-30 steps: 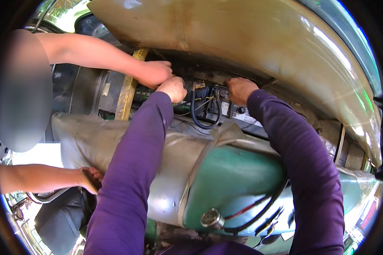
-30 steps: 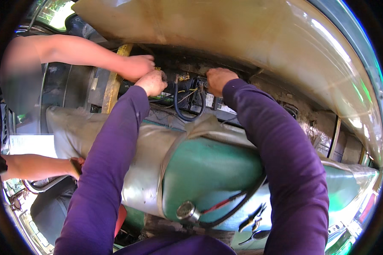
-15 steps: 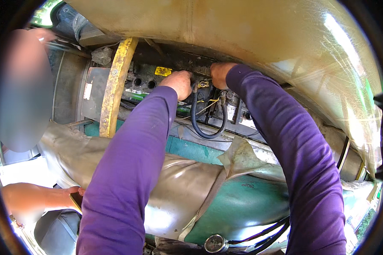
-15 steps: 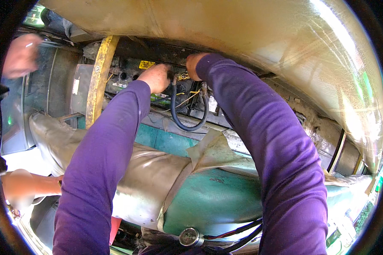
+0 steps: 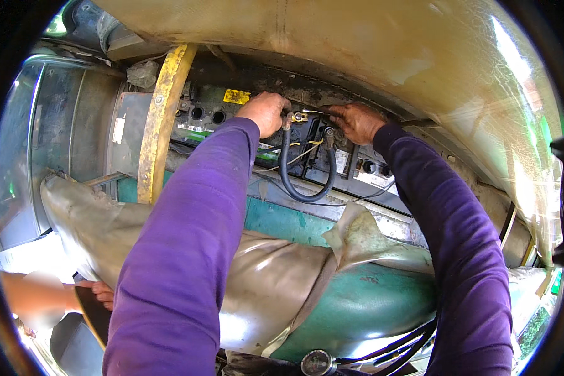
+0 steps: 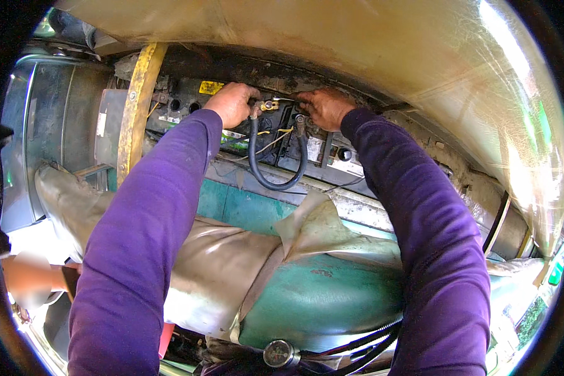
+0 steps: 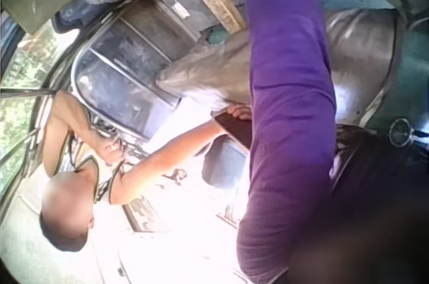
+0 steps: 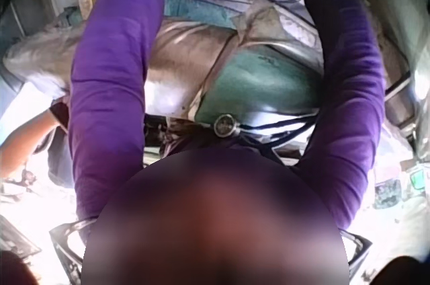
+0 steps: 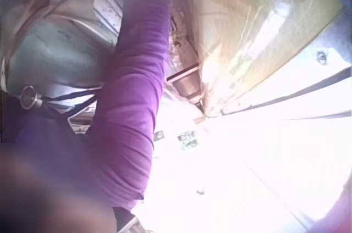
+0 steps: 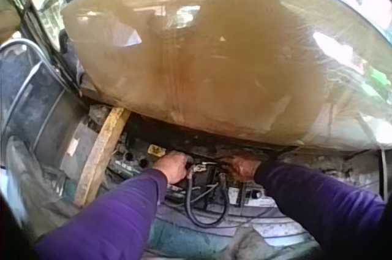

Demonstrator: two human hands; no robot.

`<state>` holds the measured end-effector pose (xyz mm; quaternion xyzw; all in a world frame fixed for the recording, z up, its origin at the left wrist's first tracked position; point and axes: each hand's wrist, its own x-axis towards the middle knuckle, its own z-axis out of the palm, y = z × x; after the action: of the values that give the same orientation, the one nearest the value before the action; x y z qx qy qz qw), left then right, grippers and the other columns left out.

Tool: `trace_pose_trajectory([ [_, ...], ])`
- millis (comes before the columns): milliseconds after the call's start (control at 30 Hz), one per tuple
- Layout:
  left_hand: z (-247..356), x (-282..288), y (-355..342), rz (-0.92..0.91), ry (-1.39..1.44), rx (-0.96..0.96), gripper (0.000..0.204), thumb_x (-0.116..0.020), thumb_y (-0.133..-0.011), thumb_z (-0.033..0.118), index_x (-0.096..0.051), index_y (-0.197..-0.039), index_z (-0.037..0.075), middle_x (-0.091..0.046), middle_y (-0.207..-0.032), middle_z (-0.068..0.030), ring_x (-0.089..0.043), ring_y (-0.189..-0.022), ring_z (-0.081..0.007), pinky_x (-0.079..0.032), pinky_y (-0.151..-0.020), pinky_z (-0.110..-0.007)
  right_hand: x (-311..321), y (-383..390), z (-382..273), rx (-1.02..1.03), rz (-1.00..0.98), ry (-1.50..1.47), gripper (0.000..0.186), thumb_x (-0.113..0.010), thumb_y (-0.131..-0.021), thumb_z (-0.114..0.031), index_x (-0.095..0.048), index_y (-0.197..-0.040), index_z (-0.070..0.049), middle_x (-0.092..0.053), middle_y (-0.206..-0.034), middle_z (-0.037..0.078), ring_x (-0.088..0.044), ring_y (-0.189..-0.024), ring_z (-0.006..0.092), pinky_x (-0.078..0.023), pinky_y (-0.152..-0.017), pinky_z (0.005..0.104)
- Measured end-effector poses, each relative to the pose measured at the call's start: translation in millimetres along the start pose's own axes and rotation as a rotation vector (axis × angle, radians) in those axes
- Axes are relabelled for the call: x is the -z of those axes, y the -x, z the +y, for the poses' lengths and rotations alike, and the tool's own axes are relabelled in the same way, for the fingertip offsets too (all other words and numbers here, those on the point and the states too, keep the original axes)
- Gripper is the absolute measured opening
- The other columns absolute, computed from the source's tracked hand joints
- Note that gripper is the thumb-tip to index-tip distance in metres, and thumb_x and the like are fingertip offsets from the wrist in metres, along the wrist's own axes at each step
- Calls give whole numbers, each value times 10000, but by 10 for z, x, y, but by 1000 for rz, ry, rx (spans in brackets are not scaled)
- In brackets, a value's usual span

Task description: The person works on the vehicle's electrical system under the dashboard, using pliers and a screwdriver to strip, connect, and secure wires. They repeatedly adjust connections and test the wiring while another person observes.

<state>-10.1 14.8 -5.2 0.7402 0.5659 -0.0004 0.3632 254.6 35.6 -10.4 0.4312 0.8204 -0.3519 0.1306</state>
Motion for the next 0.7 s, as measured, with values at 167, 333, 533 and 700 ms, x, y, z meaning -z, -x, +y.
trace_pose_trajectory([
  [167, -29, 11, -32, -3, 35, -12, 382, -818, -787, 254, -751, -1115, 70, -727, -1008, -241, -695, -992, -404, -538, -903, -442, 172, -24, -73, 30, 133, 178, 437, -498, -1010, -241, -538, -1418, -89, -679, -1194, 233, -628, -1145, 409, -485, -1018, 504],
  [333, 14, 17, -60, -46, -6, 8, 402, -836, -772, 261, -749, -1108, 59, -724, -1000, -245, -693, -990, -402, -538, -895, -462, 525, -263, -697, -74, -170, 394, 374, -583, -888, -155, -687, -1224, -28, -709, -1148, 224, -674, -1087, 391, -542, -946, 486],
  [533, 4, 50, -81, -61, -41, 78, 412, -863, -763, 312, -750, -1032, 21, -719, -992, -248, -687, -989, -405, -534, -894, -470, 580, -259, -1211, -99, -78, 389, 272, -600, -850, -104, -754, -1058, -20, -721, -1138, 220, -694, -1085, 363, -571, -892, 469],
  [700, -12, -11, -94, -9, -42, 0, 427, -865, -760, 301, -750, -1076, 38, -721, -1011, -241, -684, -1003, -405, -531, -902, -465, 301, -1, -487, -15, 5, 322, 398, -570, -916, -158, -644, -1297, -66, -692, -1205, 225, -668, -1117, 397, -549, -941, 473],
])
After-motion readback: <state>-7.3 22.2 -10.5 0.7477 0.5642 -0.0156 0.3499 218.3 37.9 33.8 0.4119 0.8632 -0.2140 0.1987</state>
